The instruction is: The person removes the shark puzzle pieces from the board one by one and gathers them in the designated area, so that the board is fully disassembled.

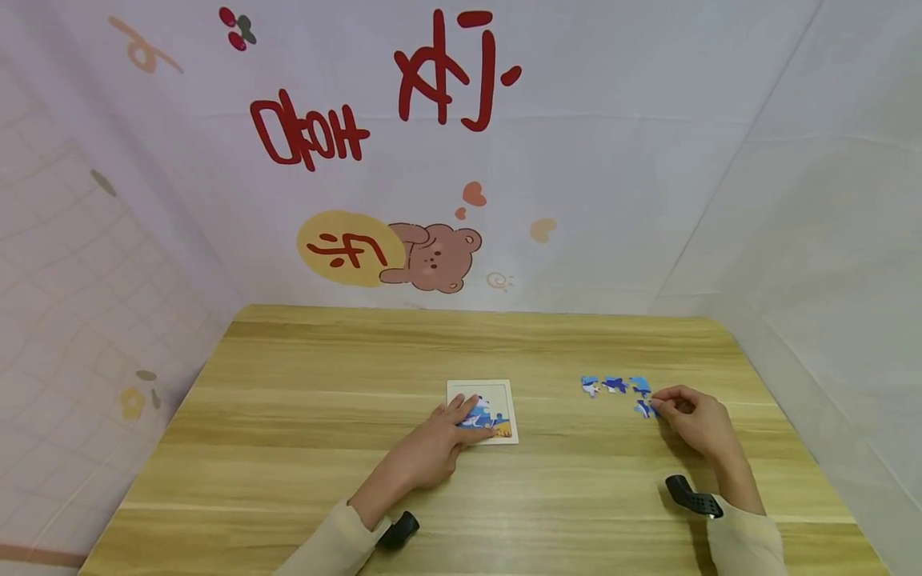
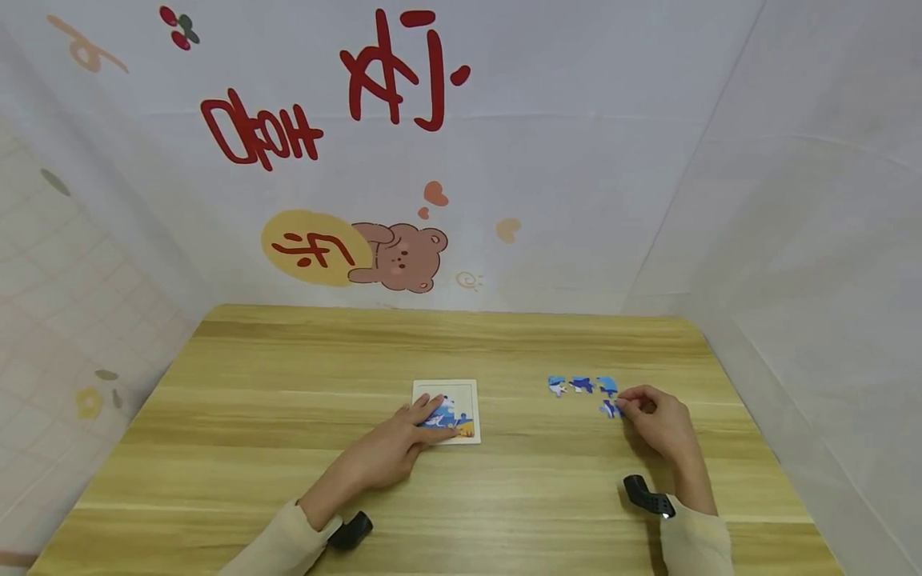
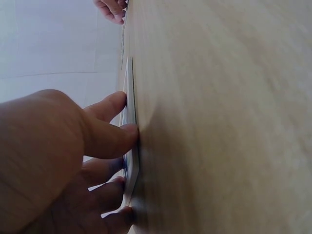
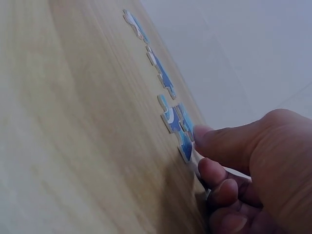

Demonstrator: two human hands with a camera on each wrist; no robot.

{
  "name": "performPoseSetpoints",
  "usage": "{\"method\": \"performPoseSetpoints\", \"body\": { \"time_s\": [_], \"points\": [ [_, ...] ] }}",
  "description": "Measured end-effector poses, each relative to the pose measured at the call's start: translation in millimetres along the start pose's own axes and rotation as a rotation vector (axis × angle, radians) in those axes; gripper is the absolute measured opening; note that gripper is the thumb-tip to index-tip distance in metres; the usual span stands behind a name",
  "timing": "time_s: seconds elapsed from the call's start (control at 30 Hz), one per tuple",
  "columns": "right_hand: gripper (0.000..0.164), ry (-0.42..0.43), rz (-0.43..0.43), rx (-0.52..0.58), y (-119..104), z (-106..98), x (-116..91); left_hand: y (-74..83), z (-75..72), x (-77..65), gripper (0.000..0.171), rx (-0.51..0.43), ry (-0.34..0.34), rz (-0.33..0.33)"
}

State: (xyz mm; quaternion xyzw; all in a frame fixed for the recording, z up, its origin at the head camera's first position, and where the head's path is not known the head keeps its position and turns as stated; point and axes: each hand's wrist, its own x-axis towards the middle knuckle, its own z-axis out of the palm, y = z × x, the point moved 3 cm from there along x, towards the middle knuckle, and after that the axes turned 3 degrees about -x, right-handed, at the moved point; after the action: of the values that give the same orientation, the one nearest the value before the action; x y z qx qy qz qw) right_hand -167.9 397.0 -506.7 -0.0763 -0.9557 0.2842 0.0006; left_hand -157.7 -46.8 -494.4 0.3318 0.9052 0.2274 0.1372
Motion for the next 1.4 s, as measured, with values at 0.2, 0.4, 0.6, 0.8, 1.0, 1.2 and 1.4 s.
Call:
{"method": "performPoseSetpoints", "body": {
  "time_s": [0.2,0.4,0.6,0.8,1.0,1.2,1.4],
  "points": [
    [0.036,0.019,-0.035,-0.024,-8,-7,2,-1.1,-1.6,1.1,0.048,-0.003,0.012,0.026],
    [0.035,0.053,-0.090,-0.008,-24,-9,5,-2.2,-6.1,-1.2,0.042,-0.018,0.037,0.052],
    [0.032,0.078,-0.116,0.030,-42,-6,6,-2.4,-10.1,-2.6,0.040,-0.027,0.043,0.063],
    [0.029,0.080,-0.155,0.056,-57,6,10,-5.6,-13.1,-4.0,0.041,0.011,0.027,0.051],
    [0.022,0.055,-0.186,0.086,-71,21,8,-7.2,-15.7,-5.4,0.044,0.060,0.014,0.061],
    [0.021,0.020,-0.235,0.133,-91,40,2,-9.2,-13.9,-7.0,0.045,0.049,-0.011,0.037],
    [0.023,-0.014,-0.298,0.198,-115,61,-3,-11.7,-11.4,-7.3,0.044,-0.019,-0.016,0.006]
  ]
}}
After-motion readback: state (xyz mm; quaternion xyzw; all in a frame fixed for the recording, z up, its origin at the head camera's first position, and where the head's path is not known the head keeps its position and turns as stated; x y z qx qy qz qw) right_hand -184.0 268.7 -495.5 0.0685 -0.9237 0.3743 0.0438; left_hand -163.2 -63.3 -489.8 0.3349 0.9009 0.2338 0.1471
